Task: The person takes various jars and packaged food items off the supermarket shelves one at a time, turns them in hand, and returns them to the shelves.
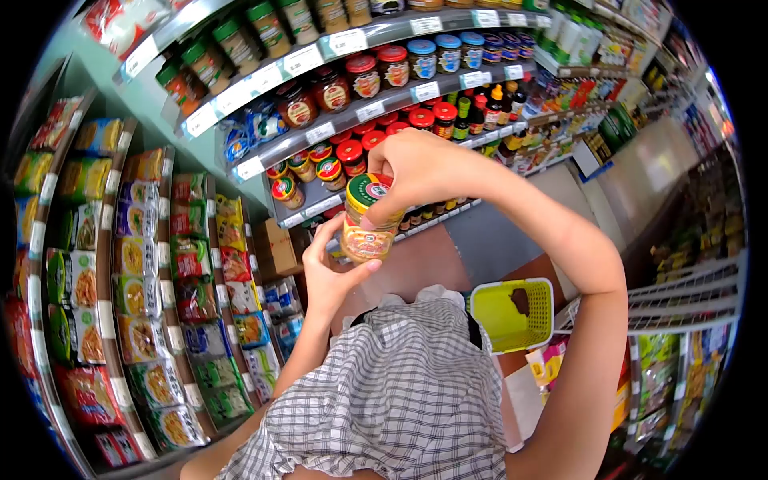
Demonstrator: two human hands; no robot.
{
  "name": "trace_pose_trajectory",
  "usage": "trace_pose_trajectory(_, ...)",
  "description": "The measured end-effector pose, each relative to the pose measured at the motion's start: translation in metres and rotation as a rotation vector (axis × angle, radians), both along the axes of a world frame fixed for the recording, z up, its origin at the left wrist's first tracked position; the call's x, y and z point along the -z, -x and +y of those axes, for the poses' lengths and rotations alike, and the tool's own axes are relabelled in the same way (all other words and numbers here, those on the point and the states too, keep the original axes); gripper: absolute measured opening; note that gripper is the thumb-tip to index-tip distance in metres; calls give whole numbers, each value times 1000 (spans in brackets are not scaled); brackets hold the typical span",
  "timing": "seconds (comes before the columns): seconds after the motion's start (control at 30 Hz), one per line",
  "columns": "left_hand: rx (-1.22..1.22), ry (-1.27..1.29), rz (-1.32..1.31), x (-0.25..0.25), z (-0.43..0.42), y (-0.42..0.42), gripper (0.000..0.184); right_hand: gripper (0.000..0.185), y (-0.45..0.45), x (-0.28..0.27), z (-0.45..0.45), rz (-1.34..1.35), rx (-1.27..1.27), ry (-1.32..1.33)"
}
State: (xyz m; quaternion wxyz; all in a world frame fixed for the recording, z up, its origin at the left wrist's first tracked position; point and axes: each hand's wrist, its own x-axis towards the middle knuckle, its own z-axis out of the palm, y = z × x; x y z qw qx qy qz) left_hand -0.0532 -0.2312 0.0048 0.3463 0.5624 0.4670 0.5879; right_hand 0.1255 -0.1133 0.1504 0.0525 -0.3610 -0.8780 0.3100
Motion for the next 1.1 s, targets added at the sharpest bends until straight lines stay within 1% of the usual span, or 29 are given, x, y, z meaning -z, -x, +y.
trace_pose_trajectory(0.03, 70, 50, 127, 9, 0, 6, 79, 61, 4, 8, 0, 28, 3, -88)
trace_pose_trajectory(0.13, -96, 155, 161, 39, -1, 2, 86, 63, 20, 42, 6, 35, -24, -361)
trace_pose_trajectory(0.17, -87, 274, 178, 44, -6, 4, 89, 63, 28, 42, 4, -57, -2, -331)
trace_pose_trajectory(0.27, -74, 519, -428, 56, -14, 6, 86, 66, 49, 66, 15, -13, -18, -351)
trace_pose_trajectory(0.3, -61, 585, -508, 57, -15, 10, 77, 67, 56, 79, 22, -7, -34, -370)
trace_pose_trajectory(0.4, -8, 704, -780, 58, -8, 26, 74, 64, 83, 112, 39, 89, -98, -414)
trace_pose_trajectory(0.47, 50, 680, -939, 72, 2, 36, 70, 62, 102, 125, 48, 63, -114, -392)
trace_pose_trajectory(0.53, 87, 630, -1080, 94, 15, 48, 67, 62, 122, 144, 58, 98, -137, -414)
trace_pose_trajectory(0.6, 98, 567, -1207, 113, 26, 58, 65, 58, 140, 164, 67, 142, -170, -473)
trace_pose_trajectory(0.63, 101, 571, -1253, 120, 32, 63, 63, 57, 149, 169, 69, 137, -176, -481)
trace_pose_trajectory(0.73, 168, 464, -1355, 142, 50, 77, 62, 54, 171, 192, 82, 114, -211, -517)
trace_pose_trajectory(0.8, 146, 448, -1372, 153, 62, 84, 62, 52, 180, 208, 91, 98, -225, -546)
trace_pose_trajectory(0.87, 124, 440, -1385, 161, 72, 90, 62, 54, 185, 221, 102, 97, -261, -590)
trace_pose_trajectory(1.03, 111, 394, -1368, 173, 92, 96, 72, 63, 199, 241, 122, 27, -244, -607)
trace_pose_trajectory(1.1, 110, 409, -1351, 178, 98, 98, 75, 62, 201, 245, 128, 1, -233, -594)
